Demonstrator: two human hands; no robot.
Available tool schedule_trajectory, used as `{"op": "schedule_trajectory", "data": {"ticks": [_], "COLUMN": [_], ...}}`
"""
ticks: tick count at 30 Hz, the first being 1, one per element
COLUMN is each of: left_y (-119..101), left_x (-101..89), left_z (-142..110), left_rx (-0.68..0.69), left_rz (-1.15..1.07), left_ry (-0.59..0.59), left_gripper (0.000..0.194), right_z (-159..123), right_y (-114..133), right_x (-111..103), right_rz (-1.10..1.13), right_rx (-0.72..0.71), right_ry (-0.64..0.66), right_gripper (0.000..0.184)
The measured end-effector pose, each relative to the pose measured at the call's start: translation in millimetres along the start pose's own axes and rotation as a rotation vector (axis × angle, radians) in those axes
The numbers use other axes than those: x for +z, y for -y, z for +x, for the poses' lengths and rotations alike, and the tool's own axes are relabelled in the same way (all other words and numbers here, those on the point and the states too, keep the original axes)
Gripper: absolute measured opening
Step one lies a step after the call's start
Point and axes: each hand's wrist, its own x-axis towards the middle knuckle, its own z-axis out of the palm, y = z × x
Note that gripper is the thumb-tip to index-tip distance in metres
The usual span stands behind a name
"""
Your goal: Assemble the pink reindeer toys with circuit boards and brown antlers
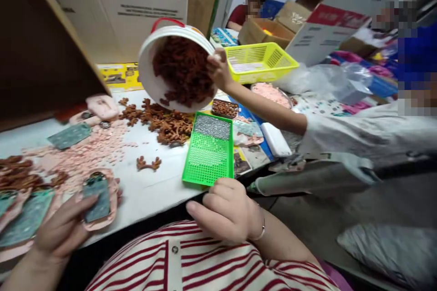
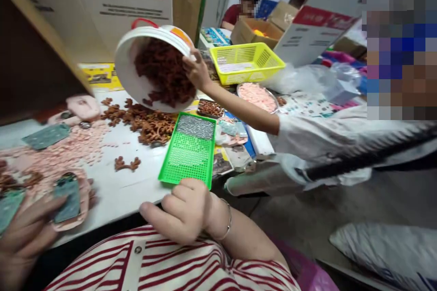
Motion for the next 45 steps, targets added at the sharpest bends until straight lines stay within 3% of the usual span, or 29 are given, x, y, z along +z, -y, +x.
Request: {"op": "schedule_trajectory", "data": {"ticks": [1,3,7,10,12,15,18,22,24,26,31,33,36,39,45], "left_y": [3,7,10,13,15,18,20,22,24,25,23,21,18,17,24], "left_x": [-5.0,-9.6,-7.7,-9.1,-12.4,-16.4,-17.4,-18.3,-18.7,-18.6,-17.4,-16.4,-14.7,-14.1,-17.1], "left_z": [4,13,19,20,21,24,26,28,28,28,28,27,26,26,31], "left_rx": [0.011,0.002,0.025,0.034,0.035,0.021,-0.01,-0.075,-0.088,-0.086,-0.112,-0.109,-0.102,-0.079,-0.015], "left_rz": [-0.028,-0.072,-0.13,-0.149,-0.16,-0.179,-0.192,-0.206,-0.219,-0.234,-0.249,-0.26,-0.254,-0.239,-0.254], "left_ry": [-0.019,-0.012,0.102,0.179,0.214,0.26,0.289,0.287,0.288,0.29,0.272,0.265,0.26,0.274,0.35], "left_gripper": [0.043,0.035,0.037,0.041,0.045,0.048,0.047,0.043,0.042,0.046,0.052,0.054,0.058,0.059,0.052], "right_z": [13,44,108,138,144,138,128,132,142,152,171,176,180,178,160], "right_y": [-1,-11,-58,-107,-142,-188,-211,-195,-180,-170,-179,-186,-183,-163,-120], "right_x": [16,41,80,110,127,146,160,181,196,215,265,274,267,244,203], "right_rz": [0.008,0.005,0.0,-0.158,-0.255,-0.225,-0.116,-0.288,-0.271,-0.182,-0.133,-0.15,-0.186,-0.207,-0.03], "right_rx": [-0.033,0.055,0.406,0.695,0.802,0.893,0.9,0.857,0.748,0.686,0.831,0.894,0.901,0.804,0.579], "right_ry": [-0.011,0.022,0.292,0.447,0.47,0.367,0.416,0.401,0.389,0.456,0.684,0.77,0.849,0.825,0.784], "right_gripper": [0.015,0.017,0.024,0.022,0.02,0.024,0.033,0.041,0.04,0.042,0.07,0.071,0.052,0.032,0.022]}}
